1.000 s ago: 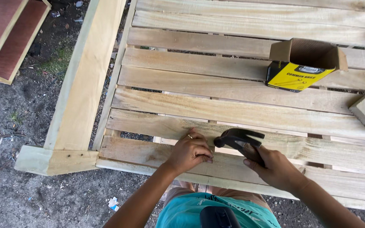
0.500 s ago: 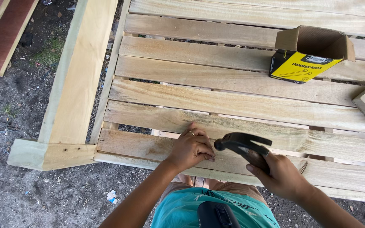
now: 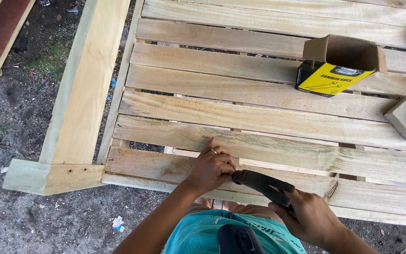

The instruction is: The person carries a small wooden pallet board across the yard, sets it down beside a wooden bed frame, then takes nails from a cardboard box and hammers them into the slats of the bed frame using a claw hammer, working along the frame edge.

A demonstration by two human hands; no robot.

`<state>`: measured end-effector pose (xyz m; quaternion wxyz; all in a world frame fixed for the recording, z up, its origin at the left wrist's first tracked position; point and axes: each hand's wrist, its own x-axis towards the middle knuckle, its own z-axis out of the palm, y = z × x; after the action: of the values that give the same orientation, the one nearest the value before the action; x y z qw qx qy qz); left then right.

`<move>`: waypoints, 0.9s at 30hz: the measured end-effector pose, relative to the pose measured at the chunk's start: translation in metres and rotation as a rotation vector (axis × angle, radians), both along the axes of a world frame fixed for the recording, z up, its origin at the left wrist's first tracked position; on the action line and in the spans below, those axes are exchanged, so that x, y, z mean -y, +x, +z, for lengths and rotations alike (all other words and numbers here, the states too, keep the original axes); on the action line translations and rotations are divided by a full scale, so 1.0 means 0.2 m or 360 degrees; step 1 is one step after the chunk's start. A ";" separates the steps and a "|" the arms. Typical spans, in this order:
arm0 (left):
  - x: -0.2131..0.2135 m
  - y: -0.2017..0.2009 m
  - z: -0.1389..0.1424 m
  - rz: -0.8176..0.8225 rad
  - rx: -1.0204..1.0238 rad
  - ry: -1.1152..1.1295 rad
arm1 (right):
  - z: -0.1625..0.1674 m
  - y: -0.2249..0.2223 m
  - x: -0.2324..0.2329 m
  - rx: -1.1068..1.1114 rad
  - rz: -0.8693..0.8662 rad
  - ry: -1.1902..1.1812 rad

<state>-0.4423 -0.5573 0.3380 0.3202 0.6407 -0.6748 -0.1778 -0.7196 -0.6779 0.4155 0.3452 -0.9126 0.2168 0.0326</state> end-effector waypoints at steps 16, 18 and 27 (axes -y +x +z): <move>0.00 0.10 -0.01 0.0503 0.0691 0.0233 | 0.02 0.00 -0.05 0.0202 0.0062 -0.0194; 0.01 0.08 -0.02 0.0505 0.0677 0.0309 | 0.01 0.05 -0.06 -0.0205 0.0140 -0.0242; -0.05 0.10 0.09 0.0450 0.0217 -0.0029 | 0.19 0.01 -0.05 0.0235 -0.0201 -0.0149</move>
<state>-0.4219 -0.5482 0.3554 0.3014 0.7368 -0.5997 -0.0810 -0.7185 -0.6682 0.4542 0.3187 -0.9121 0.2492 -0.0667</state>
